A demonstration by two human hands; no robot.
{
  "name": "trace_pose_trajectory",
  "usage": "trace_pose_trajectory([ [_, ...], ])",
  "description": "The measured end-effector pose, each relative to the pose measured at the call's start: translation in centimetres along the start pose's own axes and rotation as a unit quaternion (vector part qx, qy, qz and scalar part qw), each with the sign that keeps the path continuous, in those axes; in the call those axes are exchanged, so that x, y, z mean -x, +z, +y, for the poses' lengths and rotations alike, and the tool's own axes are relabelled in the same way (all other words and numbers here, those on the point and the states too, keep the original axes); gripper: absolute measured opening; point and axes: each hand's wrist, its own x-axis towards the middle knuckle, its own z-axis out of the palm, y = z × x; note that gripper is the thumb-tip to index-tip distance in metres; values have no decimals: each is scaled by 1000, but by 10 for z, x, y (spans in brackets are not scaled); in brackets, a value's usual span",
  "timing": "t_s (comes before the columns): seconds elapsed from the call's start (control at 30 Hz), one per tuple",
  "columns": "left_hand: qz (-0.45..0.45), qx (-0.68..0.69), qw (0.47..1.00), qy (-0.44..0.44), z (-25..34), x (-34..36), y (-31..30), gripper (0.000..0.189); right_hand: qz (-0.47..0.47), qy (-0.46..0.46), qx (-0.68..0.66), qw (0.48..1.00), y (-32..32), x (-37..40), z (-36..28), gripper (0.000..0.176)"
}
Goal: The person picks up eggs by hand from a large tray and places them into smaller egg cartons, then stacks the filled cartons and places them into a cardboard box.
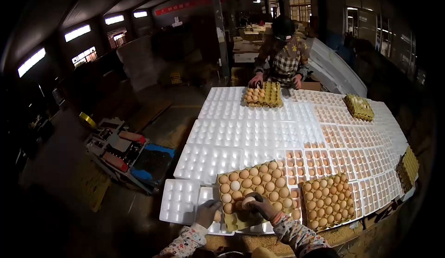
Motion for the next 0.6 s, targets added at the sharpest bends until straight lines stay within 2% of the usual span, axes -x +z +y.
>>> trace_pose_trajectory([
  [0.03, -58, -220, 972, 58, -19, -11, 8, 55, 45, 17, -130, 990, 4, 1, -10, 32],
  [0.07, -87, -419, 893, 138, -39, -22, 17, 64, 35, -10, -2, 999, 4, -6, -10, 30],
  [0.1, -121, -594, 769, 202, -42, -16, 25, 67, 33, -39, 136, 989, 4, -13, -9, 28],
  [0.13, -113, -559, 801, 179, -28, -9, 24, 64, 39, -69, 261, 962, 4, -19, -9, 28],
  [0.17, -98, -525, 830, 158, -1, -5, 19, 62, 59, 69, 206, 974, 1, -43, 7, 30],
  [0.2, -80, -489, 858, 136, 17, -8, 14, 60, -8, -31, 425, 905, 28, -33, -14, 31],
  [0.23, -27, -340, 926, 163, -14, -16, 5, 59, -37, -79, 546, 833, 41, -29, -16, 32],
  [0.27, -9, -156, 982, 107, -21, -16, 1, 60, -53, -135, 653, 744, 55, -25, -19, 32],
  [0.3, 10, 31, 998, 46, -22, -18, -3, 62, -31, -147, 685, 713, 57, -31, 3, 32],
  [0.37, 12, 75, 997, 30, -8, -19, -5, 62, -9, -114, 675, 729, 60, -24, -11, 31],
  [0.4, 12, 93, 995, 24, 3, -23, -8, 63, -7, -69, 630, 774, 54, -21, -31, 29],
  [0.43, -16, -117, 992, 44, 17, -27, -11, 64, -6, -22, 581, 813, 50, -16, -47, 28],
  [0.47, -43, -316, 946, 62, 32, -30, -9, 65, -24, -33, 444, 895, 32, -18, -41, 28],
  [0.53, -86, -639, 761, 69, 46, -40, 10, 68, -77, -99, 304, 944, -3, -21, -46, 30],
  [0.57, -91, -648, 754, 67, 40, -46, 17, 68, -108, -126, 228, 960, -12, -18, -48, 31],
  [0.6, -97, -656, 746, 62, 28, -55, 19, 69, -150, -212, 160, 952, -16, -19, -49, 37],
])
